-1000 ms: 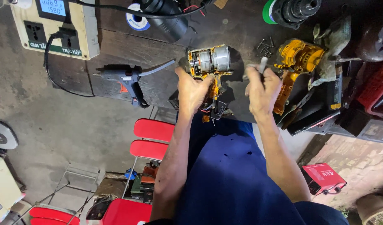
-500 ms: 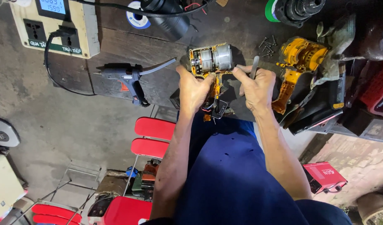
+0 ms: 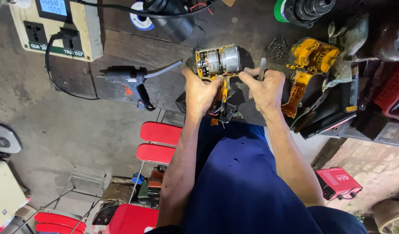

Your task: Repairing and assembling the internal components of a cordless power drill using a hot glue gun.

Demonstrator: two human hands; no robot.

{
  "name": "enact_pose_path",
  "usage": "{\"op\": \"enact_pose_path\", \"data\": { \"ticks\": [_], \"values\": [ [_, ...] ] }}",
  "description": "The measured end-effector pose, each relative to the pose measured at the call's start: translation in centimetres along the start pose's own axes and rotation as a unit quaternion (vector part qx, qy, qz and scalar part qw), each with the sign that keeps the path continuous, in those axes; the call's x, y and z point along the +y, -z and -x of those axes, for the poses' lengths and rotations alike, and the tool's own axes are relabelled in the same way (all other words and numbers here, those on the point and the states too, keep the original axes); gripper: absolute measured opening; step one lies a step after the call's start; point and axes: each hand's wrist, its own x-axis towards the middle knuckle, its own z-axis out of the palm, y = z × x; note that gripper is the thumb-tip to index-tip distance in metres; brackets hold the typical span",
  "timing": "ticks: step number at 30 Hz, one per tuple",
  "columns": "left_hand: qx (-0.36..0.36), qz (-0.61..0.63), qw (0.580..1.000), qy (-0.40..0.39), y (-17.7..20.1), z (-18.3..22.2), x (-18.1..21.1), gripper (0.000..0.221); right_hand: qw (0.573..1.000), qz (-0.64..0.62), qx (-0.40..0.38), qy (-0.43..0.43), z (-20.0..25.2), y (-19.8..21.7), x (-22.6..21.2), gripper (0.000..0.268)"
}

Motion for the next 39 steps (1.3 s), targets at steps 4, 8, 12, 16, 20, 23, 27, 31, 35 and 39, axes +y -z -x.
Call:
{"op": "enact_pose_path", "data": {
  "ticks": [4, 8, 12, 16, 20, 23, 27, 31, 35, 39],
  "values": [
    [-0.001, -0.001, 1.000, 0.006, -0.1, -0.1, -0.2, 0.067, 0.999, -0.042, 0.014, -0.017, -0.4, -0.8, 0.6, 0.021],
    [-0.002, -0.003, 1.000, 0.011, -0.1, -0.1, -0.4, 0.068, 0.999, -0.040, 0.031, -0.016, -0.8, -1.4, 2.0, 0.018],
    [0.001, -0.001, 1.000, 0.005, -0.2, -0.1, -0.4, 0.068, 0.998, -0.044, 0.039, -0.009, -0.6, -1.7, 2.5, 0.015],
    [0.000, -0.003, 1.000, 0.008, 0.0, 0.1, -0.1, 0.065, 0.999, -0.039, 0.019, -0.018, -1.1, -1.1, 2.4, 0.017],
    [-0.002, -0.002, 1.000, 0.013, 0.1, 0.1, -0.3, 0.064, 0.999, -0.039, 0.008, -0.027, -1.1, -1.1, 2.2, 0.019],
    [0.000, -0.003, 1.000, 0.014, 0.0, 0.0, -0.5, 0.065, 0.999, -0.031, 0.014, -0.021, -1.4, -1.4, 4.0, 0.018],
    [0.001, -0.003, 1.000, 0.010, -0.1, 0.0, -0.5, 0.067, 0.999, -0.004, 0.035, 0.011, -1.1, -1.8, 3.8, 0.014],
    [0.002, -0.005, 1.000, 0.011, -0.3, 0.0, -0.7, 0.066, 0.999, -0.019, 0.046, 0.014, -0.7, -1.8, 2.7, 0.012],
    [0.003, -0.003, 1.000, 0.013, -0.4, 0.0, -0.9, 0.070, 0.996, 0.031, 0.072, 0.041, -0.6, -2.2, 2.2, 0.012],
    [0.017, 0.007, 1.000, 0.005, -0.4, 0.6, -0.4, 0.069, 0.987, 0.083, 0.130, 0.055, -0.4, -3.1, 1.9, 0.016]
  ]
}}
